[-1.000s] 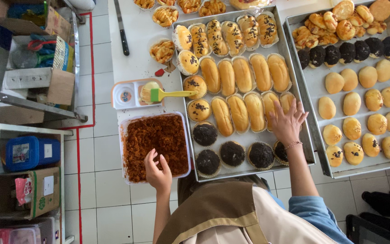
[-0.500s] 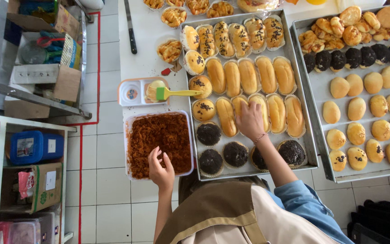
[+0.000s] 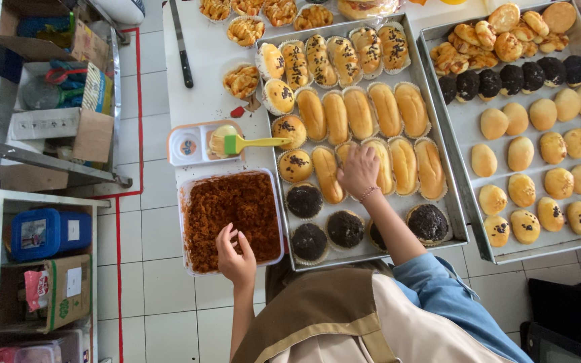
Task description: The person prepares sandwiches by hand using a brush; they take long bread rolls, brush the inside with white spread from a bowl, and then press the open rolls into a container of dark meat topping before placing them on a tray.
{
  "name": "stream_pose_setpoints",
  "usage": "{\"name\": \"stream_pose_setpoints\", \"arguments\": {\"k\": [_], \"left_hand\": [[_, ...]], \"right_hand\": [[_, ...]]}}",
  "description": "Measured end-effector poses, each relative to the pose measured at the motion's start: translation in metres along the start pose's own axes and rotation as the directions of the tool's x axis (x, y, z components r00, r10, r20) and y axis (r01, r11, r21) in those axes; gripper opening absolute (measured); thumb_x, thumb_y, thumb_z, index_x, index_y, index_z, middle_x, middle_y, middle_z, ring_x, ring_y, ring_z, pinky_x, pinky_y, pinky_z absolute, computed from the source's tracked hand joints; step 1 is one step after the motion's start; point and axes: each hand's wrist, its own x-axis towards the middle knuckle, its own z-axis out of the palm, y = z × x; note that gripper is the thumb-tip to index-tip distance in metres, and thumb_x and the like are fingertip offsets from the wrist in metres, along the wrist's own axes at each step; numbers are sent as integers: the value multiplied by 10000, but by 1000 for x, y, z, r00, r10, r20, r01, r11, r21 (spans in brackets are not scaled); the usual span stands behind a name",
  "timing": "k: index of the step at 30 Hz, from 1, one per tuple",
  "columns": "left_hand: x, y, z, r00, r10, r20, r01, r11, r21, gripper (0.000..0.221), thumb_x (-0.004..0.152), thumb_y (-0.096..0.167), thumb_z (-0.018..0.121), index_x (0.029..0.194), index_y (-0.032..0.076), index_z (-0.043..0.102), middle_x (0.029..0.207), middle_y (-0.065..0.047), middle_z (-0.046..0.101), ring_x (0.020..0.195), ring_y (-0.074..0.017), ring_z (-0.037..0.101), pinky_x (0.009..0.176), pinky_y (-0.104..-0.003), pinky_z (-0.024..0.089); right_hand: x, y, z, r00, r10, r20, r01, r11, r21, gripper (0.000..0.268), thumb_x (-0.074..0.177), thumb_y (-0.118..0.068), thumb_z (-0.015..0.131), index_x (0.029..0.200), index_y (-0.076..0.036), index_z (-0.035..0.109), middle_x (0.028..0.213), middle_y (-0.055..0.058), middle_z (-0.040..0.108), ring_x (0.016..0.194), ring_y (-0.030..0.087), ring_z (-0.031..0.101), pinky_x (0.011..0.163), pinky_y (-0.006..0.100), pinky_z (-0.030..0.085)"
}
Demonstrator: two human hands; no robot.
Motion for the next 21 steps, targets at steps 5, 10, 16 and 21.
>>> {"name": "stream_pose_setpoints", "arguments": {"k": [5,10,16,21], "left_hand": [[-1,-3,1,1000,7,-5,-7,1000,12,270,1044,177,602,1270,30,612,1247,-125,681,981,-202,731,729,-299,623],[-1,-5,3,1000,12,-3,-12,1000,-11,257,1043,167,604,1261,32,614,1234,-124,685,963,-195,737,709,-287,631],[-1,-3,1,1000,10,-4,-10,1000,-7,253,1034,149,612,1259,34,624,1242,-124,684,971,-197,739,704,-281,628],[-1,-5,2,1000,7,-7,-7,1000,-15,257,1029,140,621,1263,36,630,1246,-122,684,965,-190,739,702,-277,629]], "right_hand": [[-1,-1,-3,999,21,-38,-20,999,27,653,812,-328,729,1322,0,487,1185,207,562,1122,329,539,910,461,481],[-13,-3,-15,993,36,-111,-19,989,147,630,802,-281,725,1324,-21,487,1182,231,527,1098,367,558,850,487,511],[-10,4,-20,997,49,-64,-32,971,239,709,771,-330,778,1343,-59,458,1159,226,487,1046,359,566,771,490,522],[-11,22,-17,996,17,-92,19,927,374,755,736,-362,838,1331,-81,468,1166,212,512,935,316,632,761,426,580]]}}
